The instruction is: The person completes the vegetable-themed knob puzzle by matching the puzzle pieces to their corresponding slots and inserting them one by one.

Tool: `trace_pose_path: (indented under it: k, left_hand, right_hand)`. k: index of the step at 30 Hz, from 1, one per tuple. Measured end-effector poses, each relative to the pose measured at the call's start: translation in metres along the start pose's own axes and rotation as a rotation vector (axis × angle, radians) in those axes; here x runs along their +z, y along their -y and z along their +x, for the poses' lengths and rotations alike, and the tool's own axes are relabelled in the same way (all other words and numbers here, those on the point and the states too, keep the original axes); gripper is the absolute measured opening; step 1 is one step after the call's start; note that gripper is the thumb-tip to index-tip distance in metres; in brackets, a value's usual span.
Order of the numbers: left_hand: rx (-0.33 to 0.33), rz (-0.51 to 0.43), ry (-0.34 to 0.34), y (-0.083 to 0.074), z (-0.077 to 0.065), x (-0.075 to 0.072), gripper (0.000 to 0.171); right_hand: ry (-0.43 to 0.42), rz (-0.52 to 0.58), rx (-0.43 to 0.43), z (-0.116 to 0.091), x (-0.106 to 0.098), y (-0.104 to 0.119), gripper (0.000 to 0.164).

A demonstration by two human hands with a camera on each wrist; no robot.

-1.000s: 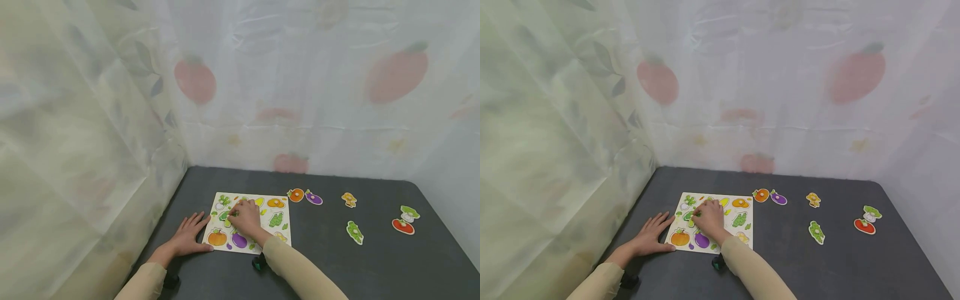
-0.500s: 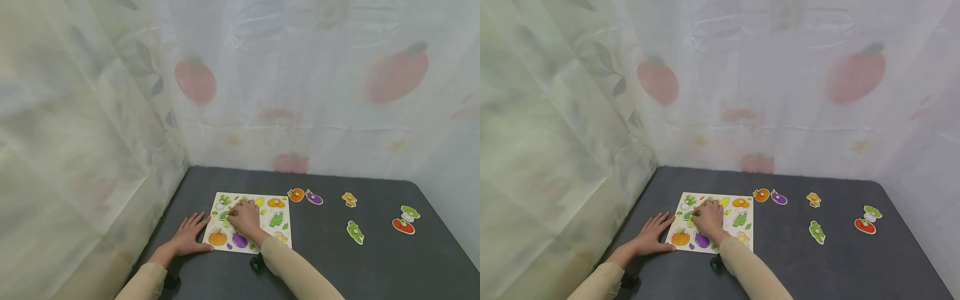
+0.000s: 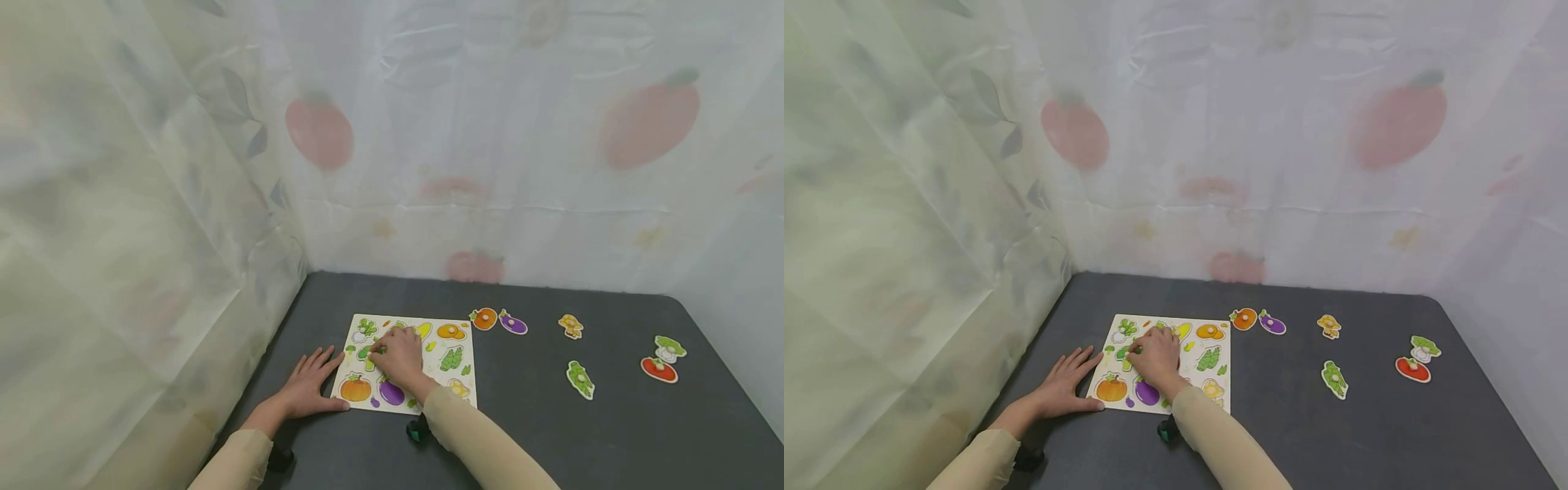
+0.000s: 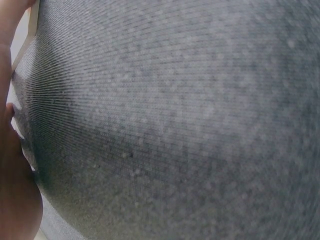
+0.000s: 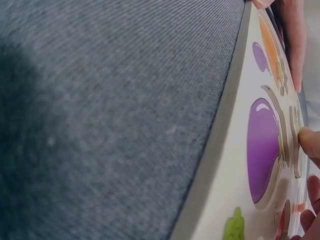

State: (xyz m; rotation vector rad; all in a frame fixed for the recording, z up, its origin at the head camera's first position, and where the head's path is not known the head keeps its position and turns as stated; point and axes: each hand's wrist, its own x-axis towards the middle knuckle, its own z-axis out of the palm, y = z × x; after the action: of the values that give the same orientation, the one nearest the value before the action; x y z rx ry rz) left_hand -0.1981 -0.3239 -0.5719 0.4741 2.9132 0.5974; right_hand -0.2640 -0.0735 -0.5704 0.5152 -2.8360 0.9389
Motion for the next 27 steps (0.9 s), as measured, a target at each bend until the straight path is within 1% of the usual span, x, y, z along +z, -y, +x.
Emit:
trace_pose_path:
  k: [6,11,13,16,23,27]
  left_hand:
    - [-0.019,0.020,0.024,0.0015,0.0017,0.0007,0.115]
    - [-0.004,0.025,0.024,-0.0031,0.0004,-0.0033,0.111]
    - [0.001,0.021,0.014,-0.0034,0.0002,-0.0034,0.111]
    - [-0.006,0.023,0.027,-0.0031,0.0001,-0.0032,0.111]
    - [-0.002,0.027,0.028,-0.0027,0.0004,-0.0033,0.110]
    - [-0.015,0.039,0.054,-0.0040,0.0006,-0.0052,0.111]
  right_hand:
    - [-0.002,0.002,0.000,-0.0003,-0.0009,0.0017,0.012]
    - [-0.001,-0.007,0.000,-0.0007,-0.0006,0.0014,0.011]
    - [-0.003,-0.012,0.000,-0.0009,-0.0007,0.0018,0.011]
    - [0.001,-0.018,0.006,-0.0014,-0.0017,0.0030,0.010]
    - [0.000,-0.030,0.010,-0.0010,-0.0002,0.0031,0.013]
    - [-0.011,-0.054,-0.001,-0.0002,0.0023,0.0025,0.013]
